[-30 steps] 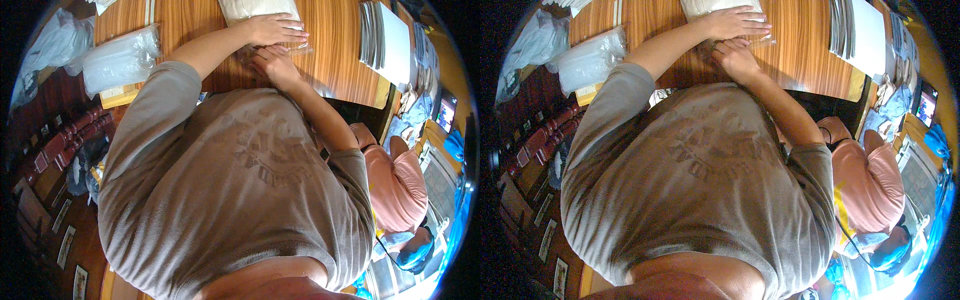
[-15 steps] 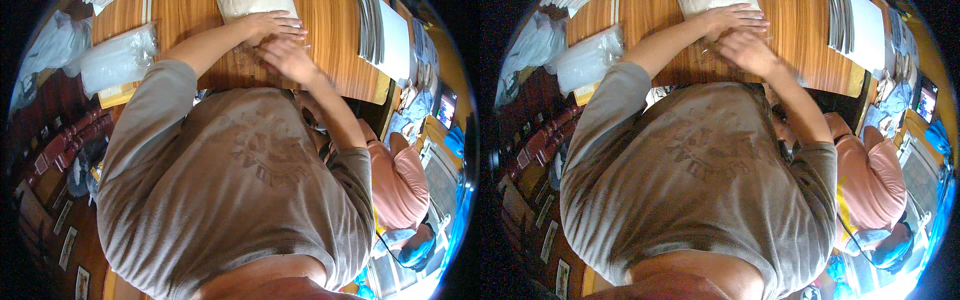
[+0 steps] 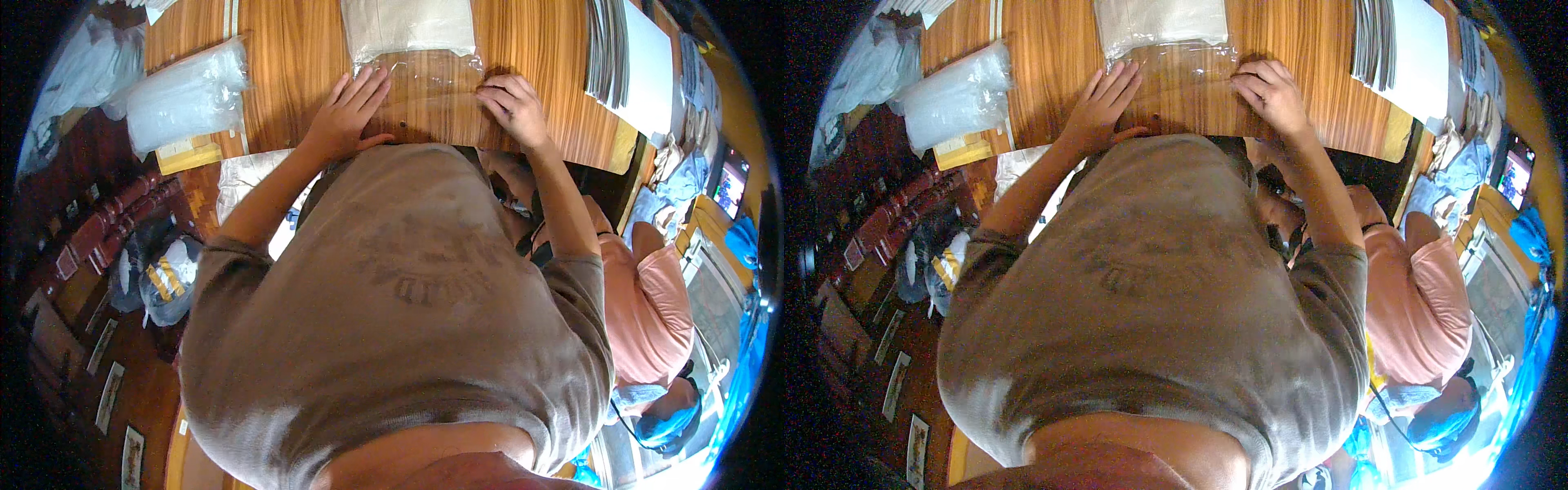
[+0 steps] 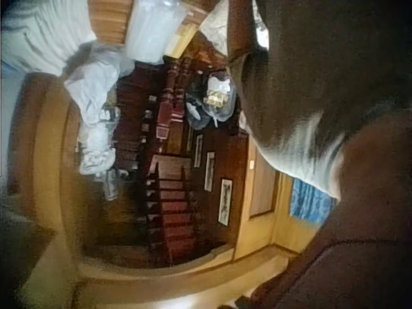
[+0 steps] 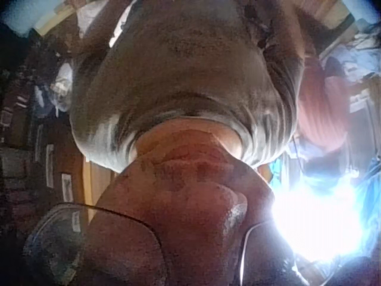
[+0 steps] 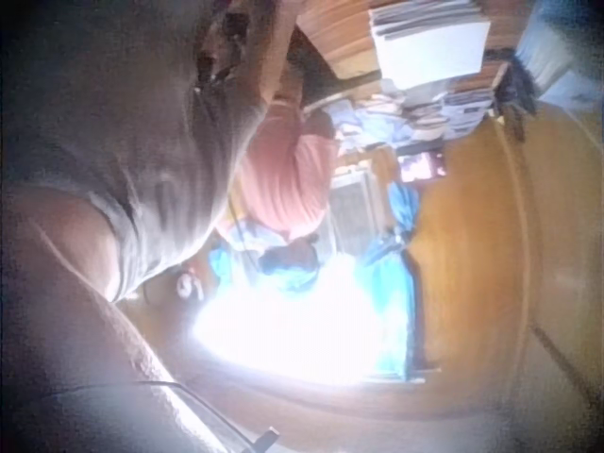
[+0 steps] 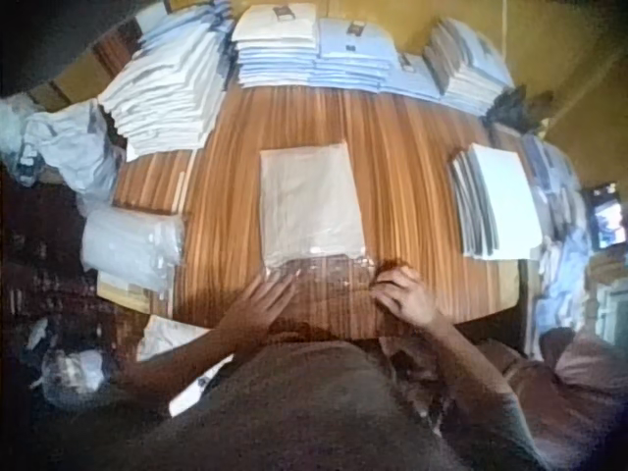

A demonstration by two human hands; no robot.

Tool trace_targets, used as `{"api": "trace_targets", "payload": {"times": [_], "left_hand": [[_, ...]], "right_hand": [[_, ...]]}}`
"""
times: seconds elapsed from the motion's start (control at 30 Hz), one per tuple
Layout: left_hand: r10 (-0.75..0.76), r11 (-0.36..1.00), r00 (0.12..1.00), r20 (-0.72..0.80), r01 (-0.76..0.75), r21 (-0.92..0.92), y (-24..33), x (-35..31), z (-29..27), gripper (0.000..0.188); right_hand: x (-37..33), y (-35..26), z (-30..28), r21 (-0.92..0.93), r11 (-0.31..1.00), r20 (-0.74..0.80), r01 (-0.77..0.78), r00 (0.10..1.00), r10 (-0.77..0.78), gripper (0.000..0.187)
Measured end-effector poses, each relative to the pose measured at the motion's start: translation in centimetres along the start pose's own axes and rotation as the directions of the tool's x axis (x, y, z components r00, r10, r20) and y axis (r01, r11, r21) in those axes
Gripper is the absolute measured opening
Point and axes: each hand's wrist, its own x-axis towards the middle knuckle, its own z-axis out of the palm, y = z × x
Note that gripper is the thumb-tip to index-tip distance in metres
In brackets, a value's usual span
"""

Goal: The person takes a textile item from a pile, lays it flat on a table, folds it into a square, places it into a clear plastic bag, seals the bag by hand, and stacks it with other bagged items.

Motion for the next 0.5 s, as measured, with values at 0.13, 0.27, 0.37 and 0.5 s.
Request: {"api": "trace_targets", "payload": {"times": [0.13, 0.27, 0.37, 0.5], "left_hand": [[0.064, 0.987, 0.998, -0.007, -0.062, 0.148, 0.2, -2.3, 1.9, 0.061], [0.036, 0.999, 0.963, -0.267, -0.027, 0.038, 0.3, -2.0, 0.6, 0.034], [-0.276, 0.941, 0.855, -0.438, 0.146, -0.307, 0.2, 1.2, -2.1, 0.021], [-0.754, 0.422, 0.614, -0.235, 0.179, -0.889, -3.3, 6.9, -1.1, 0.025]], "right_hand": [[0.7, -2.3, -0.3, 0.181, 0.98, -0.192, -0.082, 0.974, 0.117, 0.013], [1.2, -2.6, 0.8, 0.44, 0.872, -0.309, -0.215, 0.875, 0.372, 0.01], [4.3, -1.7, 2.6, 0.609, 0.76, -0.342, -0.228, 0.789, 0.511, 0.014], [11.0, 0.9, 6.2, 0.658, 0.708, -0.386, -0.257, 0.691, 0.611, 0.019]]}}
